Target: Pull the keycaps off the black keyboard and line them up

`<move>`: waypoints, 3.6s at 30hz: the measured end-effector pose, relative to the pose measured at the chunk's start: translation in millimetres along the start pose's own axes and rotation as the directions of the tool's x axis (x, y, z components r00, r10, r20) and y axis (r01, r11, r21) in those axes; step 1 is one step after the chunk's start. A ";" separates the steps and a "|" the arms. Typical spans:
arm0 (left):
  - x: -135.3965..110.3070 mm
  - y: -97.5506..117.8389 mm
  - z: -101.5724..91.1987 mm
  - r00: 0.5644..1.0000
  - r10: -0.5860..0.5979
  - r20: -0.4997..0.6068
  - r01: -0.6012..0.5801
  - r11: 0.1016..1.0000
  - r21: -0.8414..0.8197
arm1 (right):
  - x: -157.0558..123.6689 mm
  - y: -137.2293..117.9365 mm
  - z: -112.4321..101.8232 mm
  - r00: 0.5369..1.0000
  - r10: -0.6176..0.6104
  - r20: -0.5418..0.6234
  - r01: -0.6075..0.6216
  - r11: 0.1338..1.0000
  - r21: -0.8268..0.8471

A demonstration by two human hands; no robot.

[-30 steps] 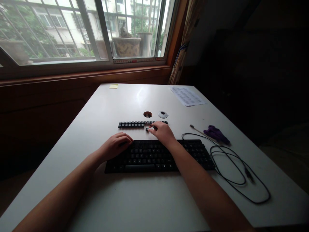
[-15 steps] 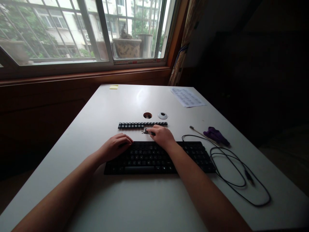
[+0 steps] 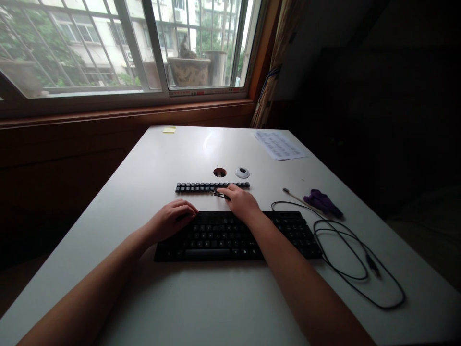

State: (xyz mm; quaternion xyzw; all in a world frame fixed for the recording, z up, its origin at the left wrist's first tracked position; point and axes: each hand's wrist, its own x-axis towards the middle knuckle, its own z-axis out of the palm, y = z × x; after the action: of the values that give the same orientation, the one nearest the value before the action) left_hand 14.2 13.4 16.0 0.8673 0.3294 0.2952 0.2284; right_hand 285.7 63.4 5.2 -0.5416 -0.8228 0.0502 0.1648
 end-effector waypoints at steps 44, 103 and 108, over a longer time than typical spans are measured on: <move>0.2 -0.8 1.7 0.999 0.026 0.019 -0.027 0.998 0.054 | -0.4 -7.9 -4.5 0.971 -0.234 0.040 0.237 0.959 -0.153; 1.3 -1.0 1.4 0.998 0.056 -0.010 -0.056 0.998 0.036 | -0.6 -7.4 -2.7 0.982 -0.154 -0.105 0.151 0.988 -0.036; 0.7 -0.7 0.6 0.999 0.042 0.008 -0.042 0.998 0.045 | -0.7 -5.8 -5.9 0.963 -0.104 -0.247 0.135 0.984 0.112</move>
State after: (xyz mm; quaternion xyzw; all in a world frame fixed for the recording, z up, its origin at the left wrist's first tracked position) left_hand 14.8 14.2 15.5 0.8800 0.3168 0.2892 0.2037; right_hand 282.8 59.9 12.2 -0.4812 -0.8232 0.0267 0.3002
